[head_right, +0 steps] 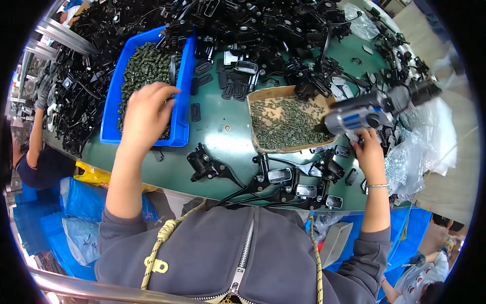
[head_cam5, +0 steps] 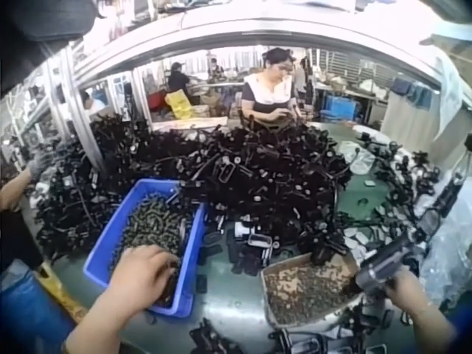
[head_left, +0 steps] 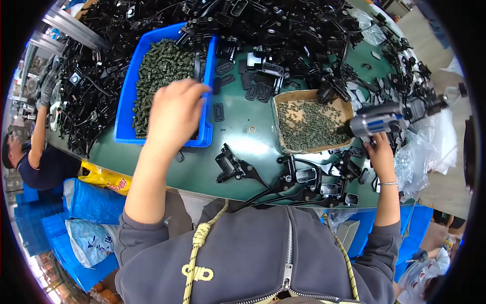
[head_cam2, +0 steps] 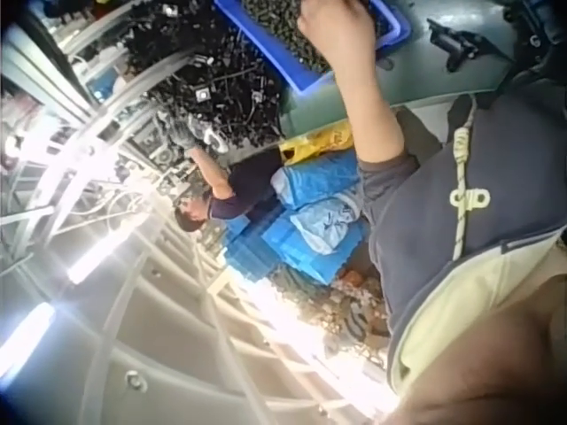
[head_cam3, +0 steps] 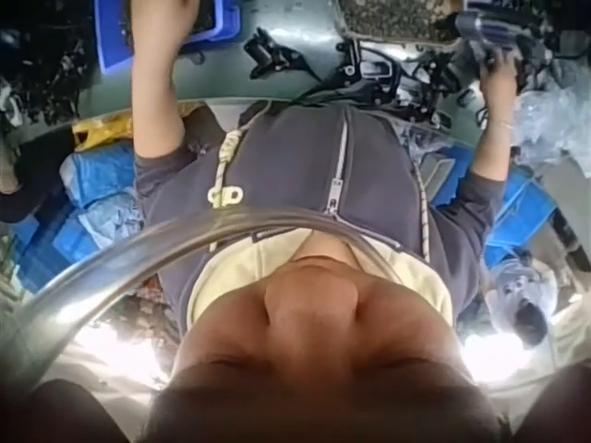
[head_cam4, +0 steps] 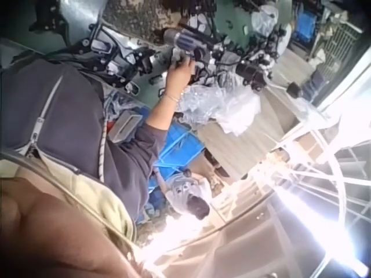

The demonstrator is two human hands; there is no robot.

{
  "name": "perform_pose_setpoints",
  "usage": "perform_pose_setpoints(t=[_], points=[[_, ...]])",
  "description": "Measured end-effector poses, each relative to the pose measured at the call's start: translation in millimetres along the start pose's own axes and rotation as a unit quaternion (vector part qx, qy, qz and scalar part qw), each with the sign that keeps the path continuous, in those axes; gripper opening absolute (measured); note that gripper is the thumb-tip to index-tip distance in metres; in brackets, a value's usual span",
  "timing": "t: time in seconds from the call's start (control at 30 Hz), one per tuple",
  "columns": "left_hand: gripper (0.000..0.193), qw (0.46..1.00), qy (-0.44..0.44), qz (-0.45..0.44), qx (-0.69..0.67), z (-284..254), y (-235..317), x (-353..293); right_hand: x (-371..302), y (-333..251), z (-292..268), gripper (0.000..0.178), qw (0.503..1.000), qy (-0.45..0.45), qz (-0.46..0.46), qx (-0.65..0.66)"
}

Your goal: Assembling small plastic and metal components using a pneumatic handheld screwdriver at a factory workstation.

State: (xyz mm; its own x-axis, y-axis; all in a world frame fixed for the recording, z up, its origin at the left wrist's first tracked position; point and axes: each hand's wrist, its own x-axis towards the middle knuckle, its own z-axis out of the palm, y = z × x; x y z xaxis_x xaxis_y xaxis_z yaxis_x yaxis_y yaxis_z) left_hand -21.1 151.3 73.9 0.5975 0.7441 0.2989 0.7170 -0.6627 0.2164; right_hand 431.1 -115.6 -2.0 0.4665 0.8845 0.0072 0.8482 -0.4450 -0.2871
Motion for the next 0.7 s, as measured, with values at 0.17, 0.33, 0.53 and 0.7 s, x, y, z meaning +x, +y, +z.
perform_pose_setpoints(t=[0.17, 0.33, 0.53, 0.7], points=[[0.018, 0.967, -0.132, 0.134, 0.172, 57, 21, 56, 12, 4, 0, 0.027, 0.999, -0.027, -0.043, 0.002], [0.015, 0.866, -0.262, 0.118, 0.409, 96, 28, 92, 9, -22, -20, 0.019, 0.999, -0.043, -0.011, 0.023], [0.015, 0.887, -0.304, 0.136, 0.321, 72, 22, 84, -44, -85, -61, 0.015, 0.962, 0.015, 0.046, 0.270], [0.011, 0.977, -0.144, 0.065, -0.144, 0, 46, 12, -76, -149, -44, 0.021, 0.922, -0.049, -0.053, 0.381]])
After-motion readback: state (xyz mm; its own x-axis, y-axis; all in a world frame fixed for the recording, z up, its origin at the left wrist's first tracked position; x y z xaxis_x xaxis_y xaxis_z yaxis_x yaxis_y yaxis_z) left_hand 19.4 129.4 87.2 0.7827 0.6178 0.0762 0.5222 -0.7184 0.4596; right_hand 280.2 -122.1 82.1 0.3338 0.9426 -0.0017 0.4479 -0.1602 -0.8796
